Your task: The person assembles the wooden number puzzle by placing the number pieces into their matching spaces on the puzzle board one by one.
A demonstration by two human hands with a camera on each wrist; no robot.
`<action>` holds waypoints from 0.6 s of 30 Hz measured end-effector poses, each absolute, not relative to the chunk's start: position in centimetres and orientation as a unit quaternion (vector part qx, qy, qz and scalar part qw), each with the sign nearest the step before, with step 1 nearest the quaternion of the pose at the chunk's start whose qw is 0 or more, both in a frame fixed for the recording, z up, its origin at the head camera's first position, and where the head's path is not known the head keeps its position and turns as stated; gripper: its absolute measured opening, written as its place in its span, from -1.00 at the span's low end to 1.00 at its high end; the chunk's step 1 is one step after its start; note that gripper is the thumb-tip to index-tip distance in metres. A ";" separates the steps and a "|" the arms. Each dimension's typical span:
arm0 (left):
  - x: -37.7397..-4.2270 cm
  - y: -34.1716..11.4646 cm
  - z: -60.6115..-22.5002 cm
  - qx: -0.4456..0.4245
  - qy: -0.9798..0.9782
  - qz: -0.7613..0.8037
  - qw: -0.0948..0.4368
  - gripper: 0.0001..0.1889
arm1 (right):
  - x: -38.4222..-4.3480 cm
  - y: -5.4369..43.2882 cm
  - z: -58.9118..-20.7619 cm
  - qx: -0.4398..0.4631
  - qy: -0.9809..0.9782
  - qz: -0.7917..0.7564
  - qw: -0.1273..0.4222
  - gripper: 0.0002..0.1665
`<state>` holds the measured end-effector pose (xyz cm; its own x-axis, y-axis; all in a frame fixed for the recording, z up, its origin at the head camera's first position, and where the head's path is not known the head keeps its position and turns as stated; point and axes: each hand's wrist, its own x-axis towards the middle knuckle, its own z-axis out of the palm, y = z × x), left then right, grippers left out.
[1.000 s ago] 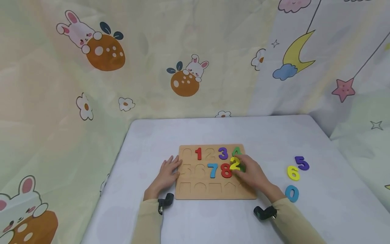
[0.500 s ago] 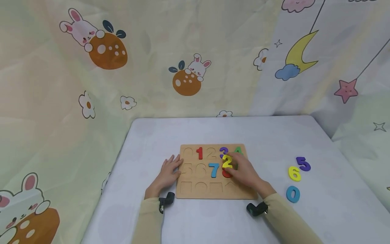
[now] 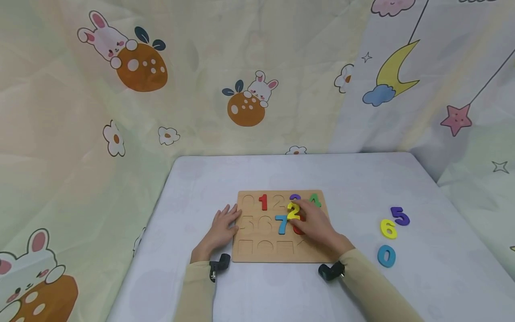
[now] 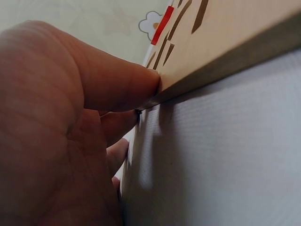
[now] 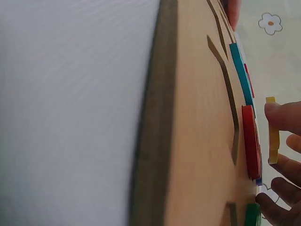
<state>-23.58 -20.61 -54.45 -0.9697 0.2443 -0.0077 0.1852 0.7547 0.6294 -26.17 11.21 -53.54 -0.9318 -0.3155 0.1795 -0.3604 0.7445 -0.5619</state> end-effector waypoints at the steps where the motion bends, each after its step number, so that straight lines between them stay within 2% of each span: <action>1: -23.6 -20.6 -54.5 0.115 0.936 0.330 0.044 -0.44 | -26.3 11.1 -53.5 0.179 -0.935 0.305 0.036 -0.26; 18: -23.7 -20.6 -54.7 0.107 0.939 0.325 0.045 -0.45 | -28.2 9.6 -53.6 0.186 -0.935 0.302 0.029 -0.27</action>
